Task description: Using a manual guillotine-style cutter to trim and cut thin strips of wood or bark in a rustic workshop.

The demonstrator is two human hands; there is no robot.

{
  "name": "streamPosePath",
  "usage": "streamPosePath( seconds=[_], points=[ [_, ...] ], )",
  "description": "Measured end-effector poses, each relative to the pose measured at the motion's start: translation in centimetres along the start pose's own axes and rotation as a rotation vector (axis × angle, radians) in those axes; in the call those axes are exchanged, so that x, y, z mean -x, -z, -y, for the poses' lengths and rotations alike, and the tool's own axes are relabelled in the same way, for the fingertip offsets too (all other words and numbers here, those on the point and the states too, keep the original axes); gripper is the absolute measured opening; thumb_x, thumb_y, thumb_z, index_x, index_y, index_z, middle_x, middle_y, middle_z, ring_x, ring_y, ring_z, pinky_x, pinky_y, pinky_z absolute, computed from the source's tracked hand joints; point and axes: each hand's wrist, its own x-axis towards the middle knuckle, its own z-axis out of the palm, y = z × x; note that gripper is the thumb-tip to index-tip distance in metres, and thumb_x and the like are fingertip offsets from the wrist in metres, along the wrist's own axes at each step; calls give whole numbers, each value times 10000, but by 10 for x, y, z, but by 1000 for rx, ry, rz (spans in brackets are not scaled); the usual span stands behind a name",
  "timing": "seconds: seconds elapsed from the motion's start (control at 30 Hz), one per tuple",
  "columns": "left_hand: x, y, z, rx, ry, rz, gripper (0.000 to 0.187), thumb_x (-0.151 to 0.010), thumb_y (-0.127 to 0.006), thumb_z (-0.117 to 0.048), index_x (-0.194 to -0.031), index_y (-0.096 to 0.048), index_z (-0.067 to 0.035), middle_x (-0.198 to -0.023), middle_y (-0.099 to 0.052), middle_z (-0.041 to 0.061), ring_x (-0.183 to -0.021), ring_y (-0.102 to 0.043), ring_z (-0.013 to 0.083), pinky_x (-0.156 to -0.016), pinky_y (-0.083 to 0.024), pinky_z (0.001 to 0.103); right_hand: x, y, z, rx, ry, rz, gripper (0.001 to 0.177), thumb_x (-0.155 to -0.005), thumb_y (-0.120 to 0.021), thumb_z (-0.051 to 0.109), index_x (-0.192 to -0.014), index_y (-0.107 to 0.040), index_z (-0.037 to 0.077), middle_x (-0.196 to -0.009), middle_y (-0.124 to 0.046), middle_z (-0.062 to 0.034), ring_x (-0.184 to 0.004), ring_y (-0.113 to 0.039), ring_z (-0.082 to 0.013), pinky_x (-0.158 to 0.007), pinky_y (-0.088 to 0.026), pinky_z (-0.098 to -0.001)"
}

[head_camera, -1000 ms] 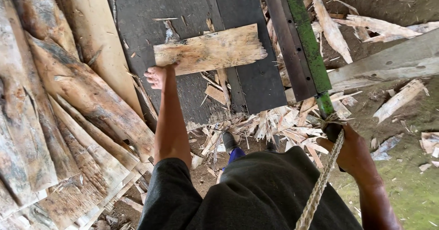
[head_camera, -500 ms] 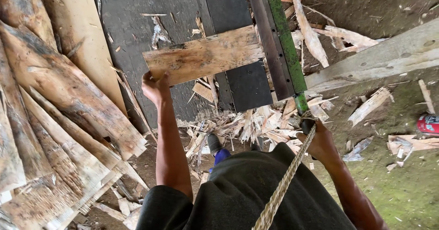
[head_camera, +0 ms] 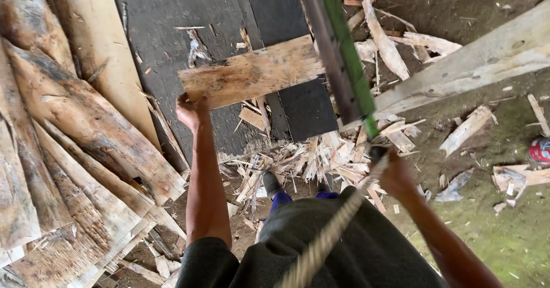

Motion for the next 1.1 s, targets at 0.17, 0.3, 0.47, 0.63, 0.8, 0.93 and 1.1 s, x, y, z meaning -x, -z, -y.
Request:
streamPosePath(
  seconds=[0.17,0.3,0.47,0.63,0.8,0.93,1.1],
  points=[
    [-24,-7,68,-19,-83,-76,357,-758,-878,-35,-1078,-721,-42,-1084,-778,118,-911,-755,188,-850,-625,316,-72,-75,-104,84,-13,4,590,-863,-558,-29,-1444,-472,33,-1025,-701,-213,-672,-678,-329,-519,-563,-462],
    [29,43,6,136,151,-123,362,-784,-852,-66,-1093,-664,-44,-1109,-734,143,-880,-741,200,-748,-695,306,-50,-47,-82,158,136,-58,398,-885,-659,108,-1267,-571,43,-961,-705,-211,-709,-670,-305,-546,-536,-440],
    [77,93,61,246,219,-171,461,-843,-803,-12,-1206,-518,-22,-1077,-637,159,-765,-683,252,-600,-643,415,16,30,50,145,-33,76,376,-919,-638,148,-1274,-577,42,-958,-713,-210,-712,-691,-323,-571,-561,-477],
    [151,121,115,623,489,221,480,-913,-699,-70,-1308,-537,150,-1041,-761,189,-794,-775,265,-603,-687,367,39,62,78,208,-59,96,504,-877,-688,168,-1349,-533,87,-962,-704,-172,-689,-702,-304,-580,-580,-475],
    [226,130,169,815,375,329,378,-922,-729,-10,-1235,-524,44,-1028,-676,169,-813,-690,265,-696,-660,428,20,61,23,-142,97,161,403,-973,-630,255,-1278,-596,-7,-842,-658,-204,-646,-611,-315,-529,-522,-499],
    [278,162,137,822,298,172,254,-941,-730,-55,-1162,-633,23,-1016,-677,150,-830,-694,254,-732,-660,440,11,42,-28,-884,298,268,502,-1034,-590,371,-1378,-556,7,-958,-676,-109,-769,-646,-204,-653,-533,-354],
    [319,242,108,862,312,-35,244,-952,-691,-82,-1175,-619,-15,-1079,-739,138,-920,-749,225,-772,-695,381,-51,-44,-146,-807,44,340,470,-1127,-541,441,-1378,-581,45,-938,-645,-128,-713,-577,-162,-595,-474,-272]
  ],
)
